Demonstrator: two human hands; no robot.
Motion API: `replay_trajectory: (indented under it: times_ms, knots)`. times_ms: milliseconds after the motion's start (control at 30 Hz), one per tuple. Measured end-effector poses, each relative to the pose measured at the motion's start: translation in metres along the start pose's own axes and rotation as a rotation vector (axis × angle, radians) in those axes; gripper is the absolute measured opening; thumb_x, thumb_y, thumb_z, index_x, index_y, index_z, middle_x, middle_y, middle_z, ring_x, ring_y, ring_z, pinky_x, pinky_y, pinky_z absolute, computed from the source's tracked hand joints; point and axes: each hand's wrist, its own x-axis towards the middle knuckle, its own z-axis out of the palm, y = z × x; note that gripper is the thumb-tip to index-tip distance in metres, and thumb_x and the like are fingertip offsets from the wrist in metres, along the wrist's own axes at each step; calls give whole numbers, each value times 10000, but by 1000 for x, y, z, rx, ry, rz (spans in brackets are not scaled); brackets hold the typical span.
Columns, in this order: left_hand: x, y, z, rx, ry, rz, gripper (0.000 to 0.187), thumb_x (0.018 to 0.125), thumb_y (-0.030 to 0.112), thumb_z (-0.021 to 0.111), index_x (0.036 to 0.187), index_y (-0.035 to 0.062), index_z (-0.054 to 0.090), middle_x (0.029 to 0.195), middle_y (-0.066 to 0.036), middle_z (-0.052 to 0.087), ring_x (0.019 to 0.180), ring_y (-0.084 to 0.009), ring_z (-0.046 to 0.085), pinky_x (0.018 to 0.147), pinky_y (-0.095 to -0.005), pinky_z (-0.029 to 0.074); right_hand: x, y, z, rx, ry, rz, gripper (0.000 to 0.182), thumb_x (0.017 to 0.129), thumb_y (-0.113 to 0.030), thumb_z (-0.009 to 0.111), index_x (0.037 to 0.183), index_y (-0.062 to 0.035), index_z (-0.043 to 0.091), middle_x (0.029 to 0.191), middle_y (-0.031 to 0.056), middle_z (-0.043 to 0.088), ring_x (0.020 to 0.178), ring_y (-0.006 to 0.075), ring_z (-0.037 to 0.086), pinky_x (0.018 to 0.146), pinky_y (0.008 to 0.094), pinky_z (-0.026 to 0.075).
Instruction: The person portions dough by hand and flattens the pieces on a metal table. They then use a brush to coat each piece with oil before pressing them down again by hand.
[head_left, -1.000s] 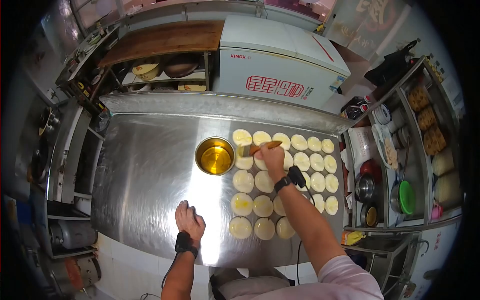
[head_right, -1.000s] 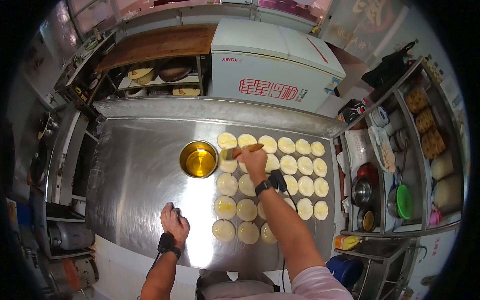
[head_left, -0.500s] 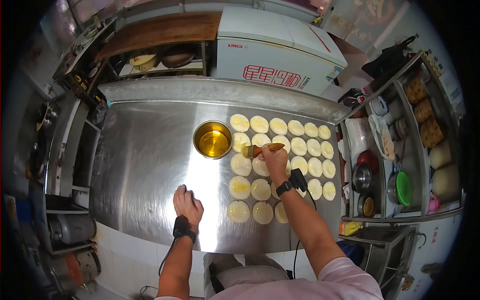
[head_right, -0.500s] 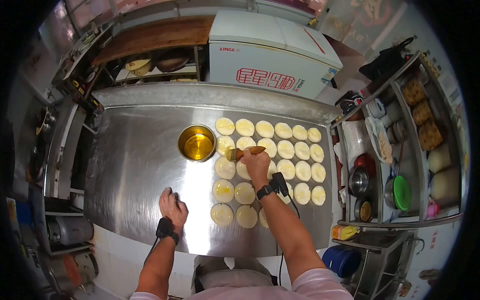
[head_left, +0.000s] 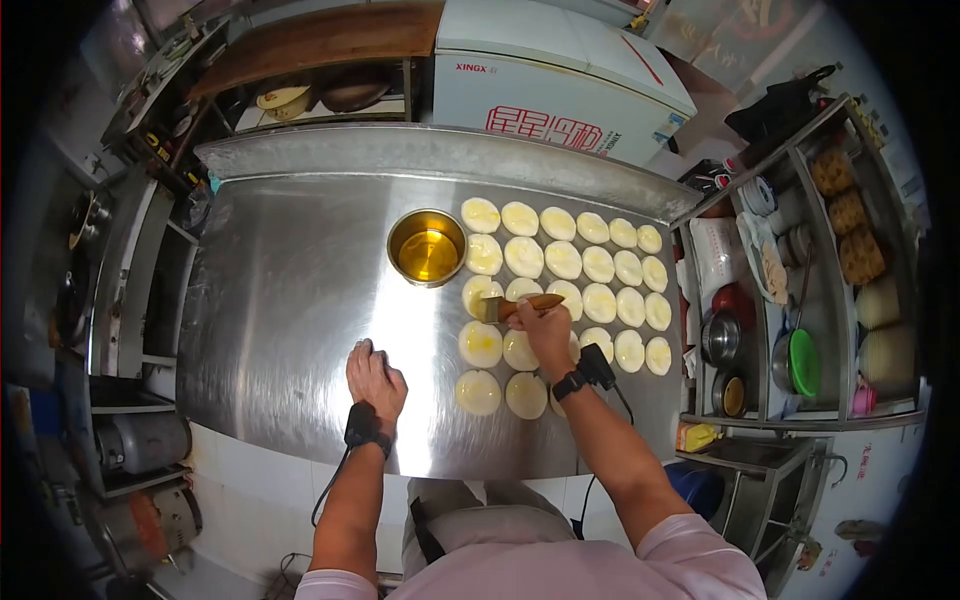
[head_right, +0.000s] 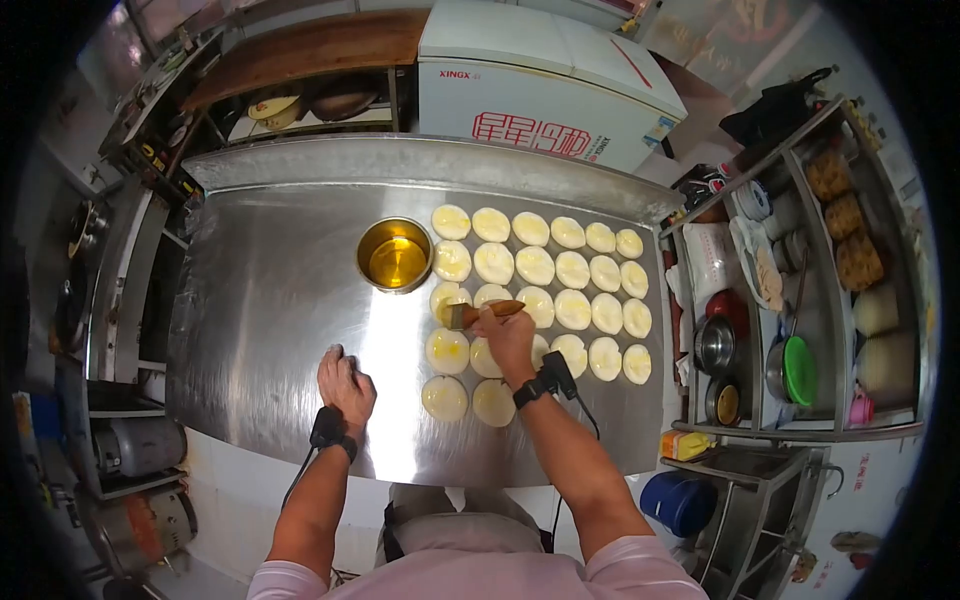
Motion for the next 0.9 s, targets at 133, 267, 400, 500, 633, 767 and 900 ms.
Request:
replay_trajectory:
  times_ms: [133,267,400,500,633,767,900]
  knots:
    - [-1,-1,3,-9,1,-1,213,764,48,546,964,-23,558,1234,-260,541,1192,-453,496,1053,-551,374,-6,-8,-21,-36,63,45,167,905,-88,679,929,77,667,771,108,699,657,141,678,597,264,559]
    - [0,0,1,-5,21,7,221,756,48,548,967,-19,558,1235,-258,546,1172,-449,509,1036,-542,389,-40,-7,4,28,2,70,178,905,-97,679,939,77,669,755,99,695,667,130,675,601,256,555]
    - [-1,-2,4,-3,17,-2,207,762,59,547,954,-18,557,1234,-261,544,1182,-454,504,1041,-548,386,-51,5,-10,-8,51,48,176,900,-86,679,925,88,665,752,88,691,648,112,651,589,250,535]
    - [-1,-3,5,3,27,-1,214,761,58,544,961,-17,558,1233,-259,547,1184,-452,504,1041,-547,387,-59,-5,-15,79,143,79,170,895,-89,682,910,80,674,749,82,692,642,108,644,583,251,522]
    - [0,0,0,-6,12,16,217,759,54,547,964,-18,558,1228,-256,551,1182,-451,507,1041,-546,387,-78,12,7,19,62,86,146,879,-84,692,901,60,687,752,76,698,636,117,647,574,255,510]
    - [-1,1,-1,14,-4,2,250,755,48,557,994,-26,567,1248,-263,550,1172,-447,510,1040,-531,385,-78,3,-32,-44,48,134,138,879,-85,689,894,52,683,746,75,699,638,116,649,583,261,510]
    - [0,0,2,16,-1,-7,212,768,53,557,971,-9,561,1248,-259,548,1192,-449,502,1045,-545,379,-76,-2,-26,-30,1,138,151,891,-97,678,904,53,683,745,73,701,637,115,652,584,268,515]
